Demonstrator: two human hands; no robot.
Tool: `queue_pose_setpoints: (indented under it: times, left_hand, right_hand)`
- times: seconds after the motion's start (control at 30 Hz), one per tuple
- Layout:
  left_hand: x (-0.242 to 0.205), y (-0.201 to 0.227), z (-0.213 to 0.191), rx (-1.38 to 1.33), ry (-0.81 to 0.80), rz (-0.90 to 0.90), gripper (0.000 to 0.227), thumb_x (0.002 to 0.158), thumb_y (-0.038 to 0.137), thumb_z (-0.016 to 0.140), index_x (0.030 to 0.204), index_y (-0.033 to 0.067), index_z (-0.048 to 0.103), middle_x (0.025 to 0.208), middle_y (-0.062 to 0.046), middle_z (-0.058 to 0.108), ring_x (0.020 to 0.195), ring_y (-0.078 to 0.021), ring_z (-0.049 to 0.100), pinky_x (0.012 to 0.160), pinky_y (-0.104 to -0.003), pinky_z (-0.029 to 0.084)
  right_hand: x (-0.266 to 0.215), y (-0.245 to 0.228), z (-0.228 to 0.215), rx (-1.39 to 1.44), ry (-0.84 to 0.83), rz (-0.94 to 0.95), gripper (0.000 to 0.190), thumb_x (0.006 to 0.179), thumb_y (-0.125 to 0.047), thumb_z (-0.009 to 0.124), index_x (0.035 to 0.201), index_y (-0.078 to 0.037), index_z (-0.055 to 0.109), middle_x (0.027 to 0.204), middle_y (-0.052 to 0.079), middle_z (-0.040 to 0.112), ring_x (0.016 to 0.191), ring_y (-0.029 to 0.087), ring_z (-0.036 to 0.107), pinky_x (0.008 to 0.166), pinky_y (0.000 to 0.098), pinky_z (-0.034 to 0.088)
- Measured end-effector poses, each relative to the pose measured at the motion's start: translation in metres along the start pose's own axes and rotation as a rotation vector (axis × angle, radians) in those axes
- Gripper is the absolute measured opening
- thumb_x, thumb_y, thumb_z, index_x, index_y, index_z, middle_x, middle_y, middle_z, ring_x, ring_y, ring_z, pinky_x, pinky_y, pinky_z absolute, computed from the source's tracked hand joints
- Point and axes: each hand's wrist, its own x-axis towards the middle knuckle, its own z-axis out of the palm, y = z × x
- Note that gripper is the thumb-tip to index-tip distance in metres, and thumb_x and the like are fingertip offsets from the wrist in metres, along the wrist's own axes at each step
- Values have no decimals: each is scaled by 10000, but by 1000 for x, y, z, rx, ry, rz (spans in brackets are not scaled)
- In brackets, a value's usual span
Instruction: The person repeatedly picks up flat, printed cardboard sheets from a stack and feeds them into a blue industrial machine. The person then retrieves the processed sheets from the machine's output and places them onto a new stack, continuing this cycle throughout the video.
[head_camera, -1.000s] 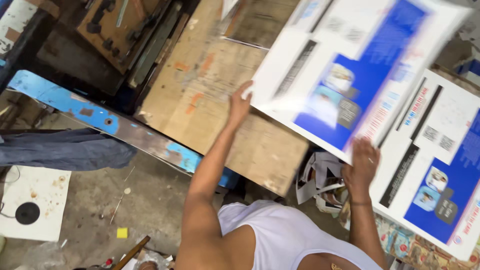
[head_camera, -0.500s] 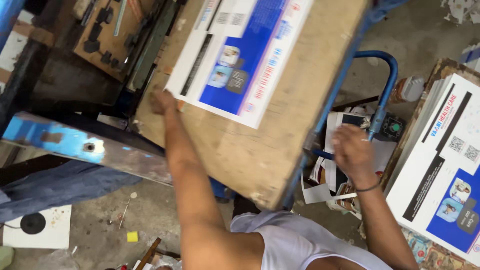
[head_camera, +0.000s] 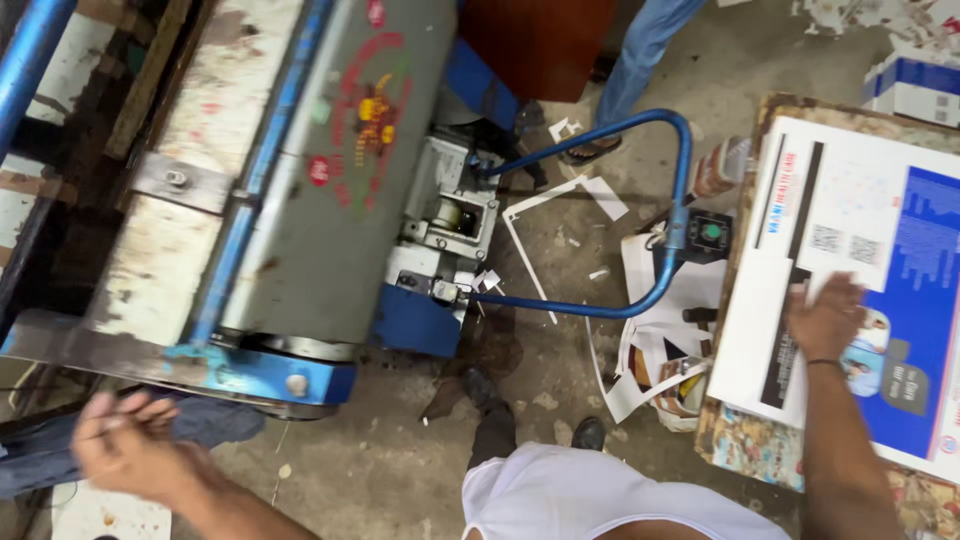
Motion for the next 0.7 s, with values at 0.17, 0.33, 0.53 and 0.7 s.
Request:
queue_pose_setpoints:
  times: [0.17, 0.33, 0.53, 0.7]
  left_hand:
    - [-110, -38, 132, -223, -275, -247, 320, 1049, 118, 521, 1324, -33, 581, 1242, -189, 683, 965, -266, 744, 828, -293, 608]
    - [-279, -93, 300, -395, -864, -557, 337, 1006, 64, 465, 1262, -42, 657, 1140, -182, 722, 954, -215, 743, 829, -303, 587]
    - [-525, -69, 413, -283, -1356, -404, 616, 1021, 225, 601, 1576, 61, 388, 1403, -138, 588, 1234, -221, 584, 1062, -367, 480]
    - [-613, -11, 435, 396, -1269, -12, 995, 830, 346, 801, 1505, -90, 216, 1361, -321, 516, 1230, -438, 542, 1009, -469, 461]
  right_hand:
    - [-33, -19, 7, 292, 148, -117, 551, 1024, -268, 617, 1442, 87, 563, 1464, 333, 555, 1378, 489, 515, 1171, 530, 386]
    - [-71, 63, -41, 392, -129, -88, 420, 1012, -156, 508, 1396, -43, 634, 1415, 208, 645, 1263, 358, 598, 1120, 423, 458]
    - [-142, 148, -88, 166, -182, 369, 677, 1095, -426, 442, 1552, 73, 407, 1627, 315, 342, 1498, 537, 241, 1098, 738, 211]
    - [-195, 54, -45, 202, -205, -25, 947, 895, -515, 501, 1636, 28, 268, 1667, 242, 247, 1560, 434, 196, 1209, 718, 106]
